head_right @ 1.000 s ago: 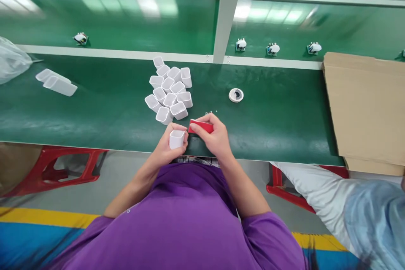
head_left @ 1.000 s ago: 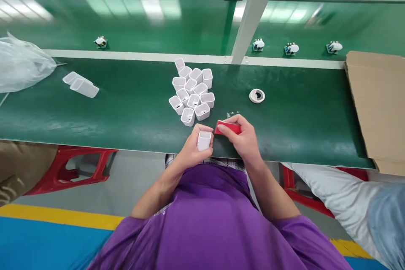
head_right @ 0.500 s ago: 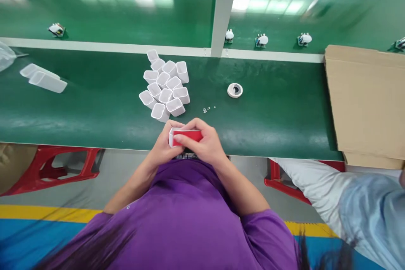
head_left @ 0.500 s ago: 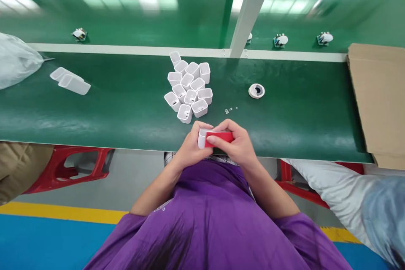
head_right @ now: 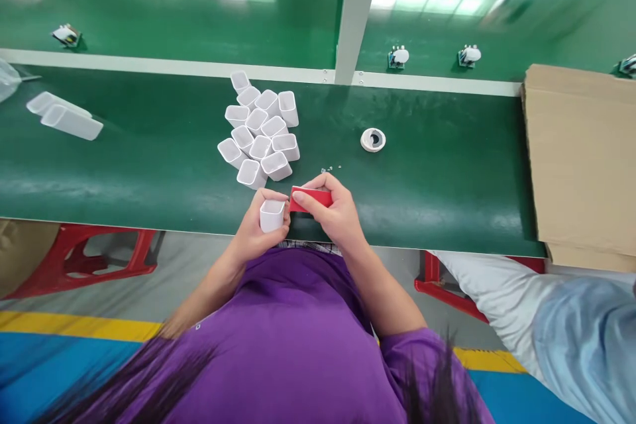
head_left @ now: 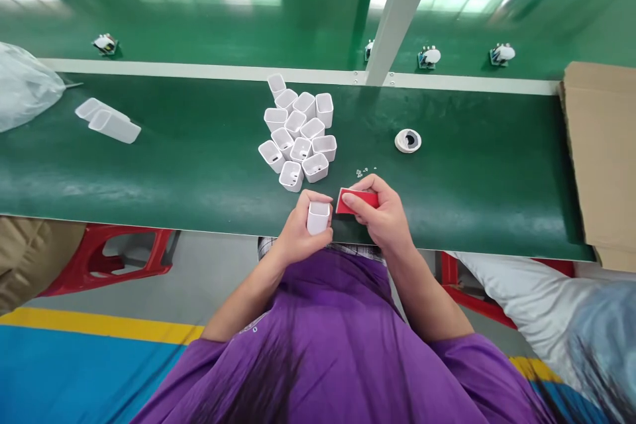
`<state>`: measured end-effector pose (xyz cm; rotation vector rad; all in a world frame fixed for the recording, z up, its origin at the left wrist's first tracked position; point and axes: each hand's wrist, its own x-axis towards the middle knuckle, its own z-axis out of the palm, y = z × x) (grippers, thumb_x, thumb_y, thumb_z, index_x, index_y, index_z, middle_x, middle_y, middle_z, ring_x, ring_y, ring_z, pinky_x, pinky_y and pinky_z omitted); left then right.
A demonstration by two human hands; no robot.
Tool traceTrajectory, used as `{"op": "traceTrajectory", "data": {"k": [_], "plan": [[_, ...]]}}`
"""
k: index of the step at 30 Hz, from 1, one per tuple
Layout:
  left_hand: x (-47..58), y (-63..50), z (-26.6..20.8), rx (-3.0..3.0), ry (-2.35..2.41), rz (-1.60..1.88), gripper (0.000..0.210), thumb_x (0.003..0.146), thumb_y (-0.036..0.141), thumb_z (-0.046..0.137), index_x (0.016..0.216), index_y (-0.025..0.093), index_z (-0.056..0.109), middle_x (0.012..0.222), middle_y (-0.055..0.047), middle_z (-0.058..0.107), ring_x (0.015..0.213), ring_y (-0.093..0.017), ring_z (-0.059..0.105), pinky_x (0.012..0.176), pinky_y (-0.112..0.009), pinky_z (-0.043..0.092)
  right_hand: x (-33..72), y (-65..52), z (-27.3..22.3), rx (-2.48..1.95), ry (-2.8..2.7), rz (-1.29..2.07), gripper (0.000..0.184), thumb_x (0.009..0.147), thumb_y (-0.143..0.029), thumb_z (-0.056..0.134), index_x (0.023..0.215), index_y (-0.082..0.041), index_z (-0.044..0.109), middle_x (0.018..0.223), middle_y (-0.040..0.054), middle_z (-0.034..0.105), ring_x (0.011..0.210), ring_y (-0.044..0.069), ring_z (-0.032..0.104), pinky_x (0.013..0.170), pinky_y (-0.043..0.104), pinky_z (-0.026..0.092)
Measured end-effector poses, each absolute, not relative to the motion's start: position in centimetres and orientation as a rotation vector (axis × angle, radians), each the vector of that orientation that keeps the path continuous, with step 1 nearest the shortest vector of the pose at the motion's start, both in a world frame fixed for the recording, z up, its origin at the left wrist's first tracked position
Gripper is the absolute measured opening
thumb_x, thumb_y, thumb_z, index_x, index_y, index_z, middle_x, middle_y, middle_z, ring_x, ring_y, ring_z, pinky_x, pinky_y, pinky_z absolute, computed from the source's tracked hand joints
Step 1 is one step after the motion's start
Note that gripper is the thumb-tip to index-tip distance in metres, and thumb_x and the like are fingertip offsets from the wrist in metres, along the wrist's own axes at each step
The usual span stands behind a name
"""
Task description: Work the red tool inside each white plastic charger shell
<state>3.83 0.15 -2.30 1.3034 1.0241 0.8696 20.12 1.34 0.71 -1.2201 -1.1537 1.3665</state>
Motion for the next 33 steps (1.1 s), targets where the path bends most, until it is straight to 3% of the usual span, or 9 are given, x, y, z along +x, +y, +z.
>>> {"op": "traceTrajectory", "data": {"k": [7, 14, 21, 28, 33], "plan": [[3.8, -0.1, -2.1, 1.467, 1.106, 0.873, 0.039, 0.066, 0.019, 0.063, 0.101, 0.018, 0.044, 0.094, -0.002, 0.058, 0.079, -0.014, 0.058, 0.066, -0.024, 0.045, 18.8, 0.5, 1.1, -1.164, -1.391, 1.432, 0.024, 0.078, -0.036, 0.072, 0.076, -0.017, 0.057, 0.069, -0.0029, 0.058, 0.060, 0.008, 0.048, 0.059, 0.021, 0.039], [3.5, 0.0, -1.7, 1.368, 1.015, 0.822, 0.038, 0.068, 0.017, 0.058, 0.103, 0.018, 0.042, 0.075, 0.003, 0.053, 0.060, -0.009, 0.049, 0.056, -0.022, 0.039, 21.1, 0.4, 0.0, -1.222, -1.228, 1.413, 0.030, 0.076, -0.041, 0.073, 0.079, -0.017, 0.056, 0.072, -0.0012, 0.060, 0.060, 0.009, 0.050, 0.058, 0.022, 0.040], [3.5, 0.6, -1.5, 1.398, 1.021, 0.769, 0.038, 0.066, 0.021, 0.061, 0.100, 0.018, 0.042, 0.086, 0.000, 0.057, 0.067, -0.010, 0.053, 0.057, -0.022, 0.040, 20.2, 0.8, 0.4, -1.103, -1.530, 1.371, 0.019, 0.079, -0.034, 0.070, 0.084, -0.016, 0.065, 0.081, 0.0009, 0.067, 0.070, 0.011, 0.058, 0.068, 0.023, 0.045], [4.1, 0.5, -1.6, 1.564, 1.069, 0.705, 0.033, 0.067, 0.018, 0.058, 0.097, 0.017, 0.044, 0.096, -0.004, 0.060, 0.082, -0.016, 0.061, 0.069, -0.027, 0.046, 19.7, 0.9, 1.3, -1.161, -1.589, 1.299, 0.018, 0.080, -0.033, 0.071, 0.071, -0.017, 0.068, 0.068, -0.0014, 0.060, 0.062, 0.009, 0.053, 0.063, 0.022, 0.042], [3.2, 1.1, -1.3, 1.448, 0.902, 0.621, 0.040, 0.066, 0.016, 0.057, 0.101, 0.018, 0.039, 0.084, 0.000, 0.058, 0.068, -0.012, 0.054, 0.060, -0.023, 0.041, 20.5, 1.2, 0.8, -1.101, -1.333, 1.773, 0.027, 0.075, -0.041, 0.073, 0.079, -0.014, 0.068, 0.065, -0.0019, 0.057, 0.042, 0.006, 0.045, 0.040, 0.020, 0.036]]}}
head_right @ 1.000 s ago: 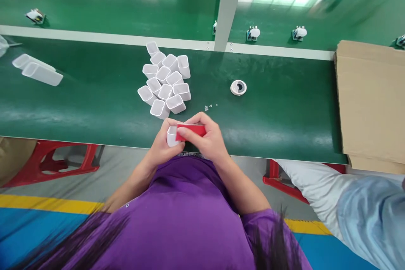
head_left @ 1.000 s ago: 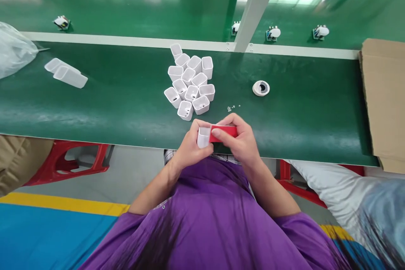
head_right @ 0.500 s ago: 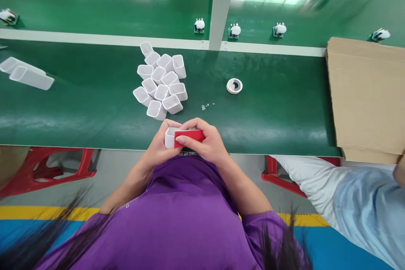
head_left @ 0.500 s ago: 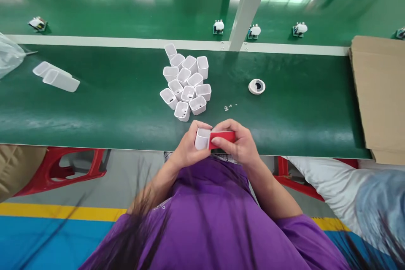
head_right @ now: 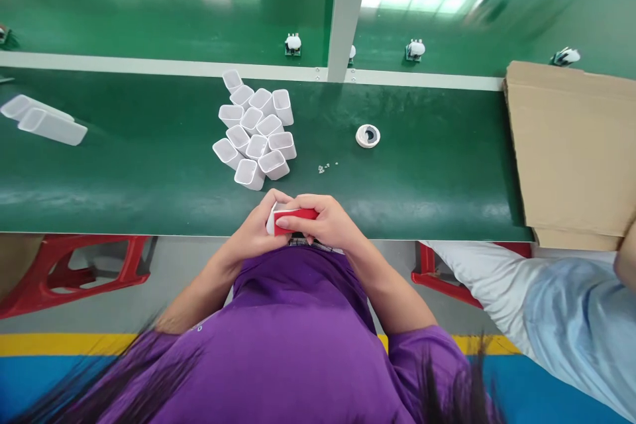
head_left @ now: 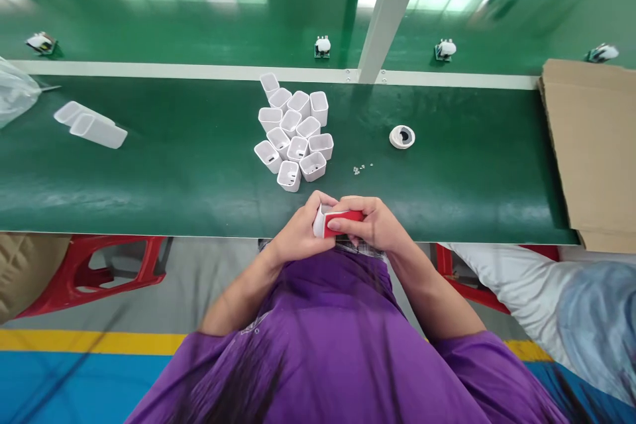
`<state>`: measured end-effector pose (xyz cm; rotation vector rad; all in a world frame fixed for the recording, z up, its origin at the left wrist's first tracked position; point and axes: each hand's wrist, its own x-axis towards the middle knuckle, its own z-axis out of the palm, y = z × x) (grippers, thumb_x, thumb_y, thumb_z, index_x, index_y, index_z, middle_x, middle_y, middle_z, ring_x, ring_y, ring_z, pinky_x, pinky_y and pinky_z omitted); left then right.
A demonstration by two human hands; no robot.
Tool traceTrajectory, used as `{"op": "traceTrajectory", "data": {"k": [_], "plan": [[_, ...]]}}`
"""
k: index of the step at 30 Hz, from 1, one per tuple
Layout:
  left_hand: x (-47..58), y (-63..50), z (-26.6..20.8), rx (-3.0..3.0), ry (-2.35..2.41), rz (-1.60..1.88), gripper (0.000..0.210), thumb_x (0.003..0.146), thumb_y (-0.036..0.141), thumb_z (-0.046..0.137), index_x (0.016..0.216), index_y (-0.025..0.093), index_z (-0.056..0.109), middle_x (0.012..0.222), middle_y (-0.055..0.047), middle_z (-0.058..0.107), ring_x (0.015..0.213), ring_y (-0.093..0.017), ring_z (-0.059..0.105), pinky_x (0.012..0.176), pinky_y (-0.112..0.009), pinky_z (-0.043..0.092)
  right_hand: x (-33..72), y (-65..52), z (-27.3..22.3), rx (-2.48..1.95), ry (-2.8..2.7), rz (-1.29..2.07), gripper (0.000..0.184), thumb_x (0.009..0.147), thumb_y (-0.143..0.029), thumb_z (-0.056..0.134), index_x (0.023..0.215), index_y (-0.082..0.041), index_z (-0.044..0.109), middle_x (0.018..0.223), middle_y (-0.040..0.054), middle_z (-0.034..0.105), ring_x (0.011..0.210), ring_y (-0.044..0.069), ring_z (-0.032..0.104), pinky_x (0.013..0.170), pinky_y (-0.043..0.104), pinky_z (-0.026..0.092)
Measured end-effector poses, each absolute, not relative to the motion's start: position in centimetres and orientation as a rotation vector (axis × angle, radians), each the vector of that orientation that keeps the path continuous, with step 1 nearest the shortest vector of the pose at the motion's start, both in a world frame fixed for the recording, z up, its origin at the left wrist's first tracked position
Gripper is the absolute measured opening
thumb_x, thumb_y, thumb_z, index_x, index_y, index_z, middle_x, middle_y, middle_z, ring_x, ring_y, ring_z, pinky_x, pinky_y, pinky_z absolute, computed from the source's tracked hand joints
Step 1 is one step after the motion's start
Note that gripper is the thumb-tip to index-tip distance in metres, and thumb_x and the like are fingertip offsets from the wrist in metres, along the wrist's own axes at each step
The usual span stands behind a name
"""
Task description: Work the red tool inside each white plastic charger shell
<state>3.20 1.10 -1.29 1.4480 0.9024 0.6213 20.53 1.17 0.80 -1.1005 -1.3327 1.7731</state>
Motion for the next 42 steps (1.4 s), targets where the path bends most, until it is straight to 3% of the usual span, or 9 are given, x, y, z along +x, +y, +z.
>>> {"op": "traceTrajectory", "data": {"k": [4, 12, 20, 26, 31, 36, 42], "plan": [[2.9, 1.7, -1.3, 1.342, 0.771, 0.624, 0.043, 0.066, 0.017, 0.058, 0.104, 0.019, 0.037, 0.084, 0.000, 0.055, 0.064, -0.010, 0.053, 0.053, -0.020, 0.040, 20.9, 1.3, 0.4, -1.063, -1.237, 1.902, 0.030, 0.075, -0.040, 0.074, 0.082, -0.012, 0.067, 0.063, -0.0012, 0.059, 0.041, 0.008, 0.051, 0.039, 0.020, 0.040], [4.2, 1.0, -1.7, 1.489, 1.034, 0.683, 0.056, 0.063, 0.015, 0.059, 0.113, 0.016, 0.036, 0.087, -0.002, 0.059, 0.067, -0.013, 0.059, 0.060, -0.025, 0.047, 19.8, 0.4, 0.9, -1.269, -1.231, 1.682, 0.035, 0.075, -0.045, 0.073, 0.075, -0.013, 0.061, 0.053, -0.0042, 0.051, 0.037, 0.005, 0.043, 0.036, 0.017, 0.033], [3.2, 1.6, -2.5, 1.424, 0.780, 0.704, 0.070, 0.064, 0.018, 0.060, 0.128, 0.018, 0.031, 0.093, -0.002, 0.058, 0.073, -0.014, 0.062, 0.068, -0.027, 0.050, 18.1, -0.6, 0.3, -1.188, -1.041, 1.660, 0.036, 0.075, -0.047, 0.073, 0.076, -0.014, 0.059, 0.049, -0.0061, 0.048, 0.036, 0.004, 0.040, 0.034, 0.016, 0.034], [2.4, 2.2, -1.8, 1.115, 0.656, 0.655, 0.085, 0.061, 0.018, 0.063, 0.137, 0.023, 0.026, 0.073, 0.005, 0.052, 0.047, -0.006, 0.044, 0.044, -0.019, 0.033, 18.8, 0.3, -1.0, -1.012, -0.987, 1.848, 0.042, 0.070, -0.045, 0.077, 0.096, -0.012, 0.067, 0.058, -0.0047, 0.058, 0.035, 0.003, 0.041, 0.031, 0.016, 0.034], [2.6, 2.2, -1.5, 1.040, 0.708, 0.627, 0.093, 0.058, 0.019, 0.063, 0.140, 0.023, 0.019, 0.068, 0.007, 0.052, 0.038, -0.005, 0.038, 0.038, -0.019, 0.028, 18.6, 0.4, -1.7, -0.967, -0.905, 1.845, 0.050, 0.071, -0.046, 0.076, 0.107, -0.011, 0.067, 0.061, -0.0039, 0.059, 0.036, 0.003, 0.041, 0.033, 0.017, 0.035], [3.6, 1.4, -1.2, 1.332, 0.939, 0.764, 0.084, 0.058, 0.015, 0.059, 0.135, 0.021, 0.027, 0.083, 0.003, 0.053, 0.054, -0.009, 0.054, 0.048, -0.021, 0.039, 18.7, 0.0, -1.3, -1.012, -0.970, 1.776, 0.044, 0.070, -0.048, 0.075, 0.095, -0.014, 0.066, 0.050, -0.0057, 0.051, 0.037, 0.006, 0.043, 0.036, 0.019, 0.034], [4.7, 0.2, -1.6, 1.669, 1.207, 0.803, 0.080, 0.057, 0.016, 0.056, 0.134, 0.017, 0.034, 0.084, 0.002, 0.053, 0.065, -0.009, 0.053, 0.064, -0.024, 0.045, 20.1, -0.3, -1.1, -1.055, -1.306, 1.627, 0.032, 0.080, -0.049, 0.064, 0.081, -0.017, 0.063, 0.048, -0.0042, 0.050, 0.037, 0.009, 0.045, 0.040, 0.022, 0.035]]}}
